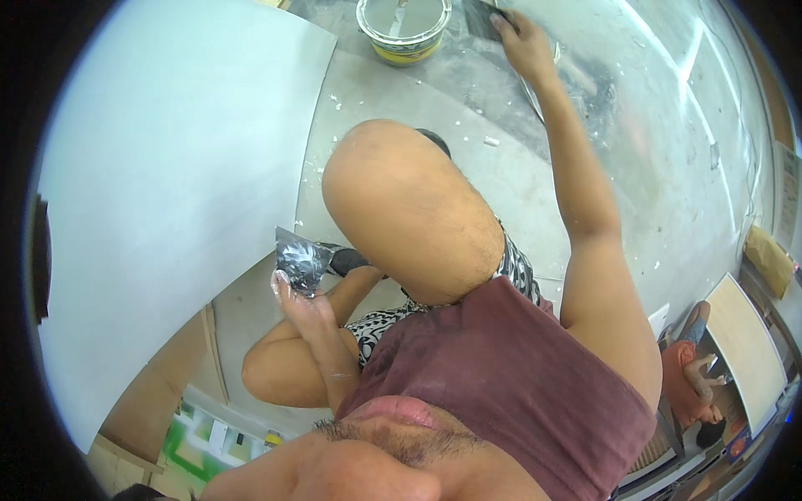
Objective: The person applies putty to a board, mixing the compound between two metal scrapers and smoothing it onto the board surface with a scraper.
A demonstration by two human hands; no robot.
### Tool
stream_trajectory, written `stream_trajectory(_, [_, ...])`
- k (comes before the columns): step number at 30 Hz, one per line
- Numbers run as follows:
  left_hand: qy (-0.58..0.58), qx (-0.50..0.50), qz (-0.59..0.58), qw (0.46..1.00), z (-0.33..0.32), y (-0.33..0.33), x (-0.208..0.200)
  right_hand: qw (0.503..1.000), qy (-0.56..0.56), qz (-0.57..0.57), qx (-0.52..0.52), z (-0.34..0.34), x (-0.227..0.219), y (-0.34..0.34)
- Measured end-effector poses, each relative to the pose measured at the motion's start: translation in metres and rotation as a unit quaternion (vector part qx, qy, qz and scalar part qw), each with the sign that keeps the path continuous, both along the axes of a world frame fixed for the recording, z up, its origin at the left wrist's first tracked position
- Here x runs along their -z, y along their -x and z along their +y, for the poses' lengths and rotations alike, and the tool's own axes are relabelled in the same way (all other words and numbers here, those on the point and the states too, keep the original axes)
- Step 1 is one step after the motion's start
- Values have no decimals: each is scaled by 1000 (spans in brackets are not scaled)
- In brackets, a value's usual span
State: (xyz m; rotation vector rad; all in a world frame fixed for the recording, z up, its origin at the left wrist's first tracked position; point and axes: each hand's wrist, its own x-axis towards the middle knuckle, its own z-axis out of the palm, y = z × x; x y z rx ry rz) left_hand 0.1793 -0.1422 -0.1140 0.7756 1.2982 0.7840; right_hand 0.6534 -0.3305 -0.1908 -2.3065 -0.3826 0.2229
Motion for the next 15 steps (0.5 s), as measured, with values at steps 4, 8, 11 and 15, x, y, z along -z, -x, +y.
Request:
stream_trajectory(4, [10, 26, -32, 999, -2, -12, 5, 973, -91, -184, -106, 65, -12, -33])
stream_trajectory(8, [20, 5, -4, 1000, -2, -14, -9, 892, 257, -112, -355, 145, -10, -43])
stream_trajectory(11, [15, -20, 12, 1000, -4, -18, -11, 823, 381, -142, -395, 166, 40, -50])
stream_trajectory(15, [29, -49, 24, 998, -4, -18, -8, 814, 370, -120, -432, 167, 103, -71])
